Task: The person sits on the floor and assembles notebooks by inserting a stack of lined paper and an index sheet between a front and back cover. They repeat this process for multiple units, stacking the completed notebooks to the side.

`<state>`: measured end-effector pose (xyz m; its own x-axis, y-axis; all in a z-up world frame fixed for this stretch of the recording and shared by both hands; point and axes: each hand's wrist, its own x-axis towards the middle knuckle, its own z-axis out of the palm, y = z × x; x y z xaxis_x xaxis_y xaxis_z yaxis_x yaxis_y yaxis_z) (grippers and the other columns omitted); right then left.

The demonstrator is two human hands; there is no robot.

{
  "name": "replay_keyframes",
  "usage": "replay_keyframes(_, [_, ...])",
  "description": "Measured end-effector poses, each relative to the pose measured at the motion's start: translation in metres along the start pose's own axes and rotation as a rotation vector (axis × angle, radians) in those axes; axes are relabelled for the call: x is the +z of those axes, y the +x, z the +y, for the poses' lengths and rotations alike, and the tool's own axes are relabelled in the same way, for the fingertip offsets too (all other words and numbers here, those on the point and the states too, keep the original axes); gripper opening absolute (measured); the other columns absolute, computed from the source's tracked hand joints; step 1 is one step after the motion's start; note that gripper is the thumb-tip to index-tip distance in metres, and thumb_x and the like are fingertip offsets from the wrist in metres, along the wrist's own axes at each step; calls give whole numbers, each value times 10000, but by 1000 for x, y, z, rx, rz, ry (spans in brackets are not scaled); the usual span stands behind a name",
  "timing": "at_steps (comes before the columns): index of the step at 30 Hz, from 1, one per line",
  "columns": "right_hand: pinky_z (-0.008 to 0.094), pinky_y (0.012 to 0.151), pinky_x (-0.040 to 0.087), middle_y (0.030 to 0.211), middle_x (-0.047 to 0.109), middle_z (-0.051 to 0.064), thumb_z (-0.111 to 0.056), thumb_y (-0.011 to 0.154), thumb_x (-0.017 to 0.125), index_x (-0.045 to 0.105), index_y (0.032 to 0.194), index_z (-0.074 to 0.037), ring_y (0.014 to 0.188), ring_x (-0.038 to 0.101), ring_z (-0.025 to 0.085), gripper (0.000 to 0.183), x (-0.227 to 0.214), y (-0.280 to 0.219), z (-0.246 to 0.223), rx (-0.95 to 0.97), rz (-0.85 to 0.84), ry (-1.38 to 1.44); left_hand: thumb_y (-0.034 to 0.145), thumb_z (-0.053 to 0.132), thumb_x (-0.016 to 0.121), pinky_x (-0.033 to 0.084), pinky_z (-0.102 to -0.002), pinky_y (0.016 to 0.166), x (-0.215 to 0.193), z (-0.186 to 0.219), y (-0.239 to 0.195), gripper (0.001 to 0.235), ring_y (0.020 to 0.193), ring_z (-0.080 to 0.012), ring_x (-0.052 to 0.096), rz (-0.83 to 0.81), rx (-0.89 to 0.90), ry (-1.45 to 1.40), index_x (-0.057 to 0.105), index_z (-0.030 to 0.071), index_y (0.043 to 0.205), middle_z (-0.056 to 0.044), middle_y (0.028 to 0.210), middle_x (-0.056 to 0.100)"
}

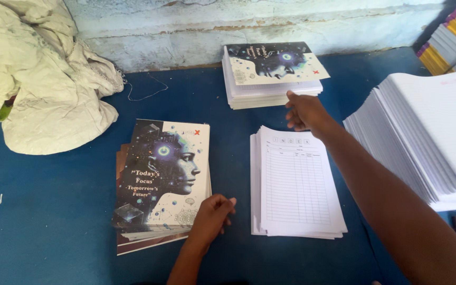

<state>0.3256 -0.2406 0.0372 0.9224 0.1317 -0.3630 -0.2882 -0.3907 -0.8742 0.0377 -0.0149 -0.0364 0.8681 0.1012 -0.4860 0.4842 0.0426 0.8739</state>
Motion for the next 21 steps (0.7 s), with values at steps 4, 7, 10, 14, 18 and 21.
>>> replay_keyframes(4, [386, 587, 547, 821, 667, 145, -469, 1005, 532, 635, 1121, 28, 678, 696, 247, 521, -7, -32, 10, -60, 2, -79, 900, 361, 702, 473, -261, 485, 2, -1, -2, 311, 616, -120, 622, 17, 26, 15, 651, 76, 787, -31, 784, 686])
replay_keyframes(7, [382, 602, 552, 904, 711, 174, -466, 1008, 501, 621, 1183, 26, 725, 718, 266, 536, -10, -52, 22, -69, 14, -124, 891, 350, 724, 491, -267, 513, 4, -2, -4, 305, 634, -118, 634, 21, 45, 4, 690, 63, 796, -48, 797, 702])
replay_keyframes(10, [376, 624, 556, 967, 719, 192, -483, 1014, 484, 634, 1187, 29, 738, 717, 270, 561, -9, -73, 37, -46, 26, -159, 888, 347, 739, 499, -269, 534, 6, -5, -7, 316, 643, -120, 632, 27, 76, 17, 736, 40, 815, -67, 822, 721])
replay_keyframes(14, [377, 648, 576, 987, 726, 185, -484, 1004, 489, 636, 1180, 26, 778, 728, 259, 559, -7, -104, 53, -54, 21, -231, 896, 341, 703, 522, -267, 559, 6, -8, -9, 315, 657, -123, 646, 25, 117, 17, 774, 34, 902, -61, 866, 751])
replay_keyframes(18, [381, 720, 591, 1019, 740, 162, -482, 986, 527, 665, 1156, 3, 893, 737, 250, 532, -3, -134, 72, -101, 59, -392, 904, 331, 669, 542, -271, 586, 10, -13, -9, 316, 686, -134, 673, 17, 111, 19, 759, 70, 1058, -61, 879, 749])
replay_keyframes(21, [395, 813, 577, 1072, 743, 162, -468, 968, 574, 671, 1196, -20, 976, 727, 265, 511, -5, -157, 87, -171, 88, -489, 912, 336, 666, 539, -266, 594, 16, -20, -12, 360, 708, -123, 690, 8, 107, 101, 752, 55, 1120, -42, 899, 747])
